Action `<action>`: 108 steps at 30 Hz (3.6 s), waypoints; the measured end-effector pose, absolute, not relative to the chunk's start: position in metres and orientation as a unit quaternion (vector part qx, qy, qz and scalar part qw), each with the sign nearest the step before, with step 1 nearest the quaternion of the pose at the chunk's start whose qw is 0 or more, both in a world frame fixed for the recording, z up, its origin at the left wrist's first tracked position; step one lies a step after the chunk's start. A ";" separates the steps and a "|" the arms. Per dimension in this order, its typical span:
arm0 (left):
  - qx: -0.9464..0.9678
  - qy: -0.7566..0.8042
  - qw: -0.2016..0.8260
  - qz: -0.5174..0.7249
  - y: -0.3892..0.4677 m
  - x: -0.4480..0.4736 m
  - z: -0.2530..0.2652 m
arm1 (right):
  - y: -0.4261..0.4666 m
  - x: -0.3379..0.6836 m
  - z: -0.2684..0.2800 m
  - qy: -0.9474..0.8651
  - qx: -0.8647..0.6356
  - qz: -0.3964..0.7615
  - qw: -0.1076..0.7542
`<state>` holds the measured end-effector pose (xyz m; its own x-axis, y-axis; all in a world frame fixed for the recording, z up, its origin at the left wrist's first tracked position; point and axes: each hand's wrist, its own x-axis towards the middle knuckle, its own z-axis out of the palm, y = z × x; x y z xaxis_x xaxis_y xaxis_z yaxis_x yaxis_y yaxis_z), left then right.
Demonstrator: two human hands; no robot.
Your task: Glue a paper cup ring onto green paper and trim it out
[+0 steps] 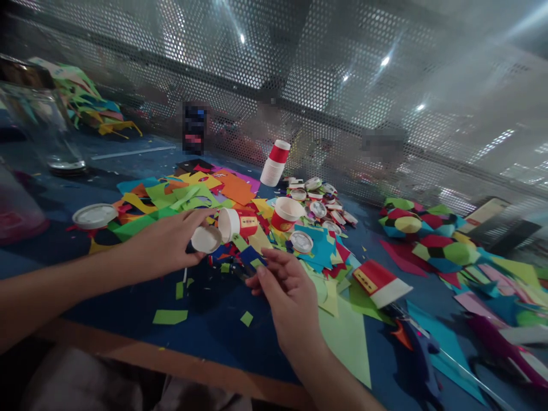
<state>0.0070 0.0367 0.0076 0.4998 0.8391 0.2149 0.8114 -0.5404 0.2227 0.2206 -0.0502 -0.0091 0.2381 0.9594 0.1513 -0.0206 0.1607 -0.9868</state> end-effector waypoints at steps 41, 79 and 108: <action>0.824 0.207 0.345 0.399 -0.004 0.025 -0.027 | -0.067 0.218 -0.008 -0.785 -0.411 -0.106 0.451; 0.856 0.143 0.283 0.409 -0.004 0.015 -0.012 | -0.048 0.211 -0.011 -0.488 -0.499 0.525 0.487; 0.655 0.326 0.580 0.357 0.012 0.027 0.001 | -0.051 0.212 -0.007 -0.501 -0.487 0.538 0.472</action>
<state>0.0267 0.0117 0.0011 0.5318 0.8421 0.0900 0.0127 -0.1142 0.9934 0.2123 -0.0505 -0.0075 -0.0803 0.9955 -0.0511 -0.0205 -0.0529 -0.9984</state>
